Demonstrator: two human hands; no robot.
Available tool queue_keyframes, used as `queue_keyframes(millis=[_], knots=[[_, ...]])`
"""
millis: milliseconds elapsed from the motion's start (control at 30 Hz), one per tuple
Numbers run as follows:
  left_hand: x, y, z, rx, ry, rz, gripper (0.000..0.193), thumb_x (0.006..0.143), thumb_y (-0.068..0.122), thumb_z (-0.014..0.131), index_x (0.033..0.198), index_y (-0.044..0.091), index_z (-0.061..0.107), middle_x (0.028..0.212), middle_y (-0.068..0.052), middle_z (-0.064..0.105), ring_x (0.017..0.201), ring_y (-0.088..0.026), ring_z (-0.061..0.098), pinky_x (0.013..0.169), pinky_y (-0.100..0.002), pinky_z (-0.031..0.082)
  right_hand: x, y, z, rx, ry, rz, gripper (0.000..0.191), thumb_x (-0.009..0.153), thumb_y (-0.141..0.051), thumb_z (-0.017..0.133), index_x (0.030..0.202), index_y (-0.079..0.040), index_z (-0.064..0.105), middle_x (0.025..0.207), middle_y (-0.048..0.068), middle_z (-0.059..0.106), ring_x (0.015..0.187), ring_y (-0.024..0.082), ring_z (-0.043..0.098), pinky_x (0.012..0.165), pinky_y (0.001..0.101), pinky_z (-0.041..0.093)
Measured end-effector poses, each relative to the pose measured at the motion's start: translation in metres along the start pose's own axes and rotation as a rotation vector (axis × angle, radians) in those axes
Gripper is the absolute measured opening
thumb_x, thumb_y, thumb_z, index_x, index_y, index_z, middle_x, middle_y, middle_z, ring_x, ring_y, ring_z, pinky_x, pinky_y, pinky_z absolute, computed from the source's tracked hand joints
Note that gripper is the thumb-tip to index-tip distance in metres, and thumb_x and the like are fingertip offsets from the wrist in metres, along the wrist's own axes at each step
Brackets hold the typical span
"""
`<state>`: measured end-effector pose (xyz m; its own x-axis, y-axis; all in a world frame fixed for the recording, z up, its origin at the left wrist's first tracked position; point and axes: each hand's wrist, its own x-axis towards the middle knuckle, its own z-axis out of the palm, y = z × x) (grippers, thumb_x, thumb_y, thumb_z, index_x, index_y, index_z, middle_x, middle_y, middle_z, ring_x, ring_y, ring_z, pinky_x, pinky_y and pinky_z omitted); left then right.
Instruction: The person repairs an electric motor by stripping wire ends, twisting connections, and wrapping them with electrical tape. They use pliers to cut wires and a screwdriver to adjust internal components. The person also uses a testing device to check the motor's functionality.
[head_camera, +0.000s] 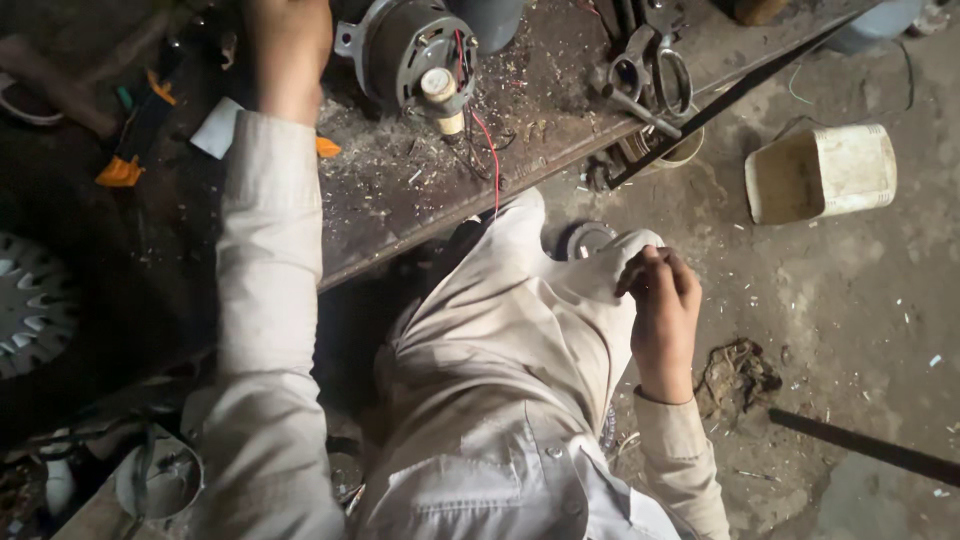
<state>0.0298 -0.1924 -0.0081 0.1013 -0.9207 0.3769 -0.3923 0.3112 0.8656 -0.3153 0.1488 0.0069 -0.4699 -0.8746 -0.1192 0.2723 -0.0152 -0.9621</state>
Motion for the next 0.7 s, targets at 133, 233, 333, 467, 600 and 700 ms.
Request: queue_keyframes(millis=[133,233,333,467,600,700], knots=[[-0.005,-0.036,0.021,-0.701,0.096,-0.555,0.013,0.092,0.008,0.071,0.104,0.008,0.065,0.078,-0.002,0.069,0.071,-0.019,0.063,0.063,-0.037,0.05,0.017,-0.008,0.012,-0.277,-0.131,-0.072,0.018,0.107,-0.011,0.059,0.098,0.002,0.065,0.084,0.005,0.065,0.076,0.011,0.059,0.069,0.0261,0.047],[-0.008,-0.046,0.023,-1.015,-0.11,-0.679,0.012,0.093,0.01,0.066,0.1,0.004,0.073,0.092,-0.008,0.077,0.087,-0.021,0.073,0.078,-0.036,0.058,0.042,-0.017,0.033,-0.431,-0.227,-0.107,0.015,0.104,-0.01,0.062,0.102,0.003,0.068,0.086,0.007,0.067,0.077,0.011,0.059,0.07,0.0252,0.046],[-0.011,-0.051,0.016,-1.177,-0.149,-0.723,0.015,0.092,0.011,0.068,0.1,0.0,0.074,0.099,-0.012,0.076,0.093,-0.025,0.072,0.085,-0.038,0.059,0.072,-0.023,0.064,-0.497,-0.355,-0.186,0.016,0.102,-0.01,0.065,0.111,0.003,0.068,0.092,0.008,0.069,0.081,0.015,0.06,0.073,0.0268,0.047],[-0.03,-0.05,0.004,-1.051,-0.01,-0.699,0.016,0.091,0.012,0.07,0.103,0.001,0.072,0.103,-0.012,0.074,0.097,-0.025,0.072,0.089,-0.04,0.061,0.102,-0.026,0.1,-0.561,-0.559,-0.546,0.03,0.101,-0.009,0.068,0.128,0.003,0.062,0.121,0.013,0.069,0.109,0.022,0.068,0.097,0.0333,0.053],[-0.03,-0.027,-0.008,-0.844,0.073,-0.683,0.021,0.093,0.015,0.07,0.11,0.004,0.071,0.11,-0.011,0.073,0.102,-0.024,0.072,0.093,-0.039,0.061,0.116,-0.027,0.123,-0.397,-0.614,-0.208,0.039,0.101,-0.015,0.067,0.136,0.001,0.058,0.12,0.013,0.07,0.101,0.018,0.068,0.089,0.0295,0.056],[-0.03,-0.006,-0.01,-0.74,0.089,-0.777,0.027,0.096,0.02,0.068,0.119,0.006,0.071,0.119,-0.01,0.073,0.108,-0.022,0.071,0.094,-0.038,0.061,0.125,-0.027,0.137,-0.374,-0.632,-0.175,0.047,0.103,-0.02,0.066,0.142,0.001,0.052,0.123,0.013,0.069,0.11,0.019,0.068,0.097,0.0309,0.055]])
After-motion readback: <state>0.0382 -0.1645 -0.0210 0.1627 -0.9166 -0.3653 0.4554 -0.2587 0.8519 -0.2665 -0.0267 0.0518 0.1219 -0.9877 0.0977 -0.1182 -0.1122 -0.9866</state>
